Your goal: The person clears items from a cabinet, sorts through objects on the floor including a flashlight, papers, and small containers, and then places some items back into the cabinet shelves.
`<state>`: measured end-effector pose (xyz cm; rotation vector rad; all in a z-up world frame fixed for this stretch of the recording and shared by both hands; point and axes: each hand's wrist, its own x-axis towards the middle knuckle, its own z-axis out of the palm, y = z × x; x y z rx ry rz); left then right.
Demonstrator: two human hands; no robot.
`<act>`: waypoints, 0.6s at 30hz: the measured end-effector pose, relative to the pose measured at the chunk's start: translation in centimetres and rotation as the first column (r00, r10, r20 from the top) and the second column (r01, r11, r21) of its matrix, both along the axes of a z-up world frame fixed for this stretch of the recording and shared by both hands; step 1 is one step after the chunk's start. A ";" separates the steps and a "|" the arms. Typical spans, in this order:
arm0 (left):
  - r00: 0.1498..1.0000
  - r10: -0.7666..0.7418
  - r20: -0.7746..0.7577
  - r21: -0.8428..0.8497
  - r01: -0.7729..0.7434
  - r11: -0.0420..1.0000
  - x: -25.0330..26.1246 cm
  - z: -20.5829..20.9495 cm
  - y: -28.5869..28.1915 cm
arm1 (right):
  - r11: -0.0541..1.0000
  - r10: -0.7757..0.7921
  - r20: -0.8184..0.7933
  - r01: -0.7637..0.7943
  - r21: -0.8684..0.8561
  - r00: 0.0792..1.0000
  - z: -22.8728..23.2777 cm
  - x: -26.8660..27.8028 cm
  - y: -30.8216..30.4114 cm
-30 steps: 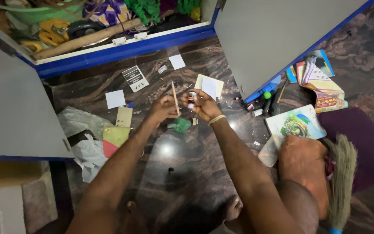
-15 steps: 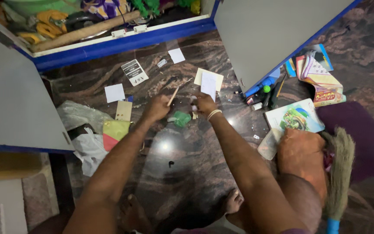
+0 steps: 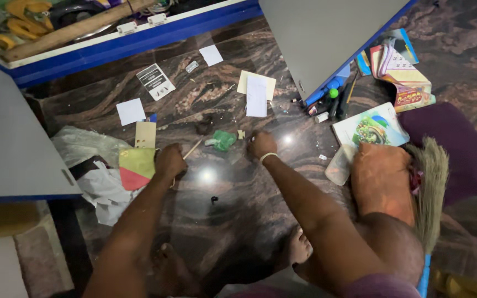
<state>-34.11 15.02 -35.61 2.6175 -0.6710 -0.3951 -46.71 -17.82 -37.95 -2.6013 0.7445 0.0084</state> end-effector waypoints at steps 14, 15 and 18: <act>0.999 -0.031 -0.044 -0.082 0.028 0.996 -2.4 4.9 -1.7 | 0.959 -0.282 0.104 0.285 -0.010 0.954 -0.1 6.2 -2.5; 0.999 -0.054 -0.008 -0.117 0.052 0.992 -2.3 4.4 -1.8 | 0.956 -0.290 0.105 0.292 -0.009 0.951 -0.7 5.6 -2.6; 0.999 -0.033 0.016 -0.172 0.035 0.984 -2.4 4.1 -1.8 | 0.956 -0.290 0.074 0.292 -0.020 0.954 -2.5 5.8 -3.3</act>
